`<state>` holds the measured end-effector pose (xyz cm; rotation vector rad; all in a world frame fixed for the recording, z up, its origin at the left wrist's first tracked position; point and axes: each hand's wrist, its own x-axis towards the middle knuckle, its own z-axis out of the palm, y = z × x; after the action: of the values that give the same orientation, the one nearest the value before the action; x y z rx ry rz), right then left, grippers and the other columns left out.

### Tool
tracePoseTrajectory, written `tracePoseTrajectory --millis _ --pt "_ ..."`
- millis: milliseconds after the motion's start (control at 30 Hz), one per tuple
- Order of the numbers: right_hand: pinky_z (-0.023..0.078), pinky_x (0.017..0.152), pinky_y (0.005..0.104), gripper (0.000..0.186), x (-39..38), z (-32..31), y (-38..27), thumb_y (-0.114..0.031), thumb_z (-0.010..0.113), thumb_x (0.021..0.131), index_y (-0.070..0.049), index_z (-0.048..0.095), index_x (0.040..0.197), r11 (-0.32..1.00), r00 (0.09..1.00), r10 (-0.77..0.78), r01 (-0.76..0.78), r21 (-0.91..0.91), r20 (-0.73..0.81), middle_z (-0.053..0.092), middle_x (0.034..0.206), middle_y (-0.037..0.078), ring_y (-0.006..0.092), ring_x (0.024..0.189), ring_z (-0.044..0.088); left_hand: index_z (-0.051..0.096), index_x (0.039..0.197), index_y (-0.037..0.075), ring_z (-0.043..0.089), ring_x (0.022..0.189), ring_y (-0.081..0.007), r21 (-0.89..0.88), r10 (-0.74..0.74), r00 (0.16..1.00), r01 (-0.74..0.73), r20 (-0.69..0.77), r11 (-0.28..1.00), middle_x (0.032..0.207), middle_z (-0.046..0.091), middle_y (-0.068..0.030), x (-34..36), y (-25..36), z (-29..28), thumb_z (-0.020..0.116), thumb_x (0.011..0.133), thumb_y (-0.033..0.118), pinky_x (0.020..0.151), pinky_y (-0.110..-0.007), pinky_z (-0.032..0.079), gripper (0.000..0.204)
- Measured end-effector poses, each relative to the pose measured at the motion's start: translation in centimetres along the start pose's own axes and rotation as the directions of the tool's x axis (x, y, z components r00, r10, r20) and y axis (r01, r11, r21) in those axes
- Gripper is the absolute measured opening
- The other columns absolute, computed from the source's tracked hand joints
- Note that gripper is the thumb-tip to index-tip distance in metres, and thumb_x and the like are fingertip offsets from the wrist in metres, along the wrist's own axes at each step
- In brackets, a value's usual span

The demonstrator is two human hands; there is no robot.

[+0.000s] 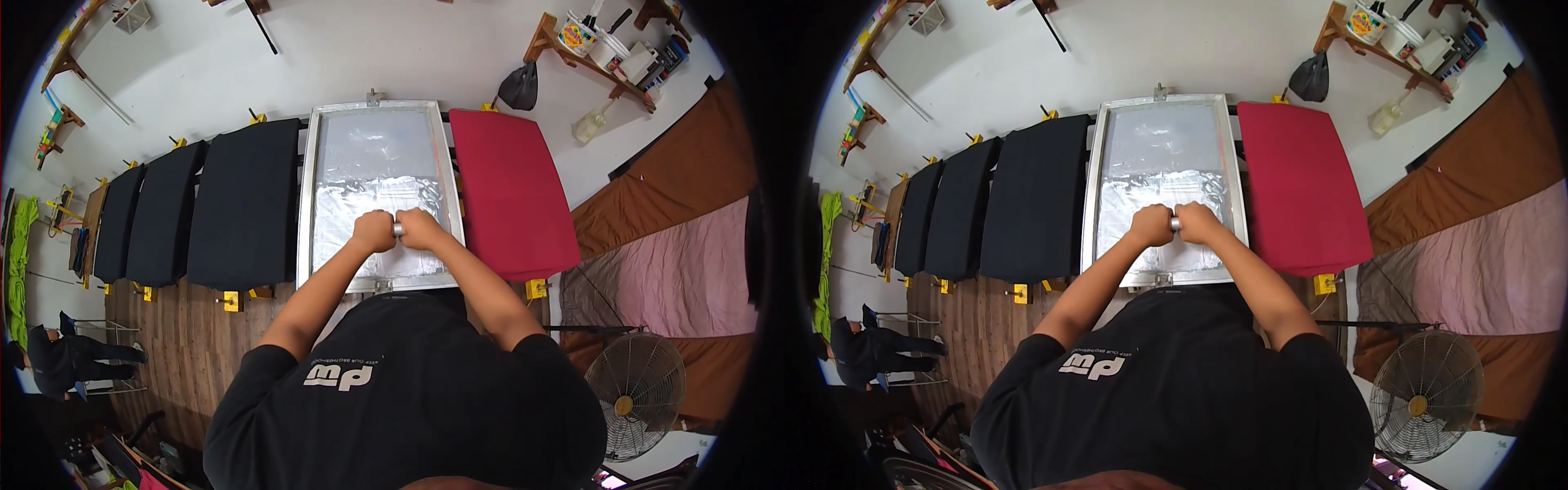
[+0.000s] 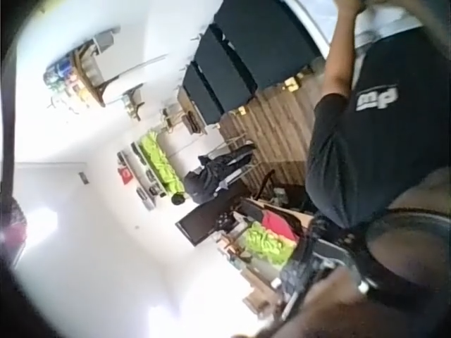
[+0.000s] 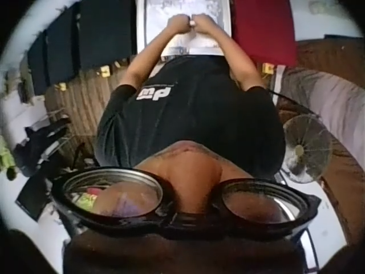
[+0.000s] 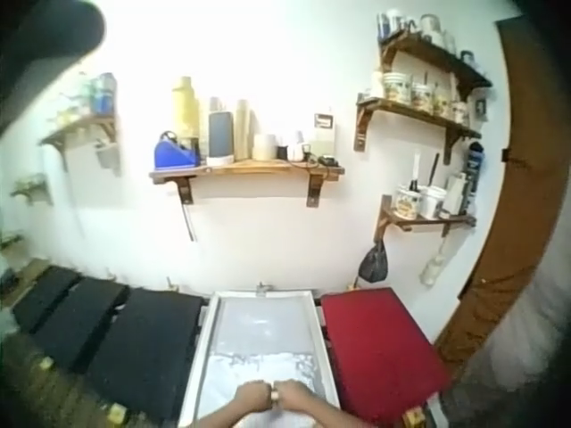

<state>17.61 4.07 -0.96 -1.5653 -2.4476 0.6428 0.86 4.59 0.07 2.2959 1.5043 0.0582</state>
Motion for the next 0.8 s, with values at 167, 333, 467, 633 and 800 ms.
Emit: tracePoseTrajectory --millis 167,333,467,633,800 --pt "0.058 0.083 0.0489 0.026 -0.8 0.9 -0.4 -0.014 0.073 0.068 -0.003 0.072 0.091 0.997 0.984 0.039 -0.026 -0.078 0.172 0.073 0.093 0.023 0.0422 0.089 0.071 0.077 0.088 0.009 0.074 0.087 -0.0355 0.044 -0.014 0.985 0.007 0.169 0.999 0.091 0.075 -0.0181 -1.0 -0.2 0.9 0.070 0.071 0.023 0.078 -0.044 0.060 0.024" --pt "0.058 0.081 0.0493 0.031 -5.0 1.8 -2.8 -0.018 0.074 0.067 -0.001 0.072 0.093 0.999 0.977 -0.004 0.012 -0.035 0.215 0.072 0.090 0.025 0.0417 0.088 0.071 0.079 0.091 0.010 0.074 0.085 -0.0357 0.010 0.079 0.974 -0.083 0.214 0.996 0.088 0.075 -0.0192 -5.4 0.8 1.9 0.070 0.071 0.026 0.079 -0.045 0.060 0.027" --pt "0.057 0.082 0.0486 0.033 -5.6 1.5 -2.8 -0.017 0.073 0.068 -0.001 0.071 0.096 0.999 0.967 -0.021 0.014 0.028 0.253 0.072 0.090 0.025 0.0425 0.089 0.070 0.079 0.096 0.012 0.074 0.086 -0.0359 0.009 0.053 0.955 -0.058 0.291 0.998 0.090 0.075 -0.0189 -5.6 0.8 1.5 0.071 0.072 0.028 0.079 -0.045 0.060 0.030" --pt "0.056 0.081 0.0490 0.031 -3.0 0.1 -1.4 -0.016 0.072 0.070 0.000 0.069 0.096 0.997 0.974 -0.029 0.011 0.080 0.225 0.071 0.088 0.025 0.0429 0.090 0.070 0.078 0.100 0.013 0.073 0.092 -0.0371 0.006 0.040 0.967 -0.043 0.253 0.999 0.097 0.075 -0.0192 -2.7 -0.1 0.5 0.074 0.077 0.040 0.083 -0.047 0.059 0.035" --pt "0.056 0.081 0.0511 0.026 -2.5 1.2 -1.0 -0.007 0.068 0.074 -0.002 0.065 0.100 0.999 0.999 -0.001 0.004 0.051 -0.054 0.070 0.093 0.022 0.0422 0.090 0.068 0.075 0.093 0.010 0.069 0.086 -0.0362 0.005 0.120 0.980 -0.121 -0.160 0.993 0.094 0.069 -0.0160 -1.6 -0.6 2.5 0.070 0.073 0.016 0.075 -0.046 0.058 0.021"
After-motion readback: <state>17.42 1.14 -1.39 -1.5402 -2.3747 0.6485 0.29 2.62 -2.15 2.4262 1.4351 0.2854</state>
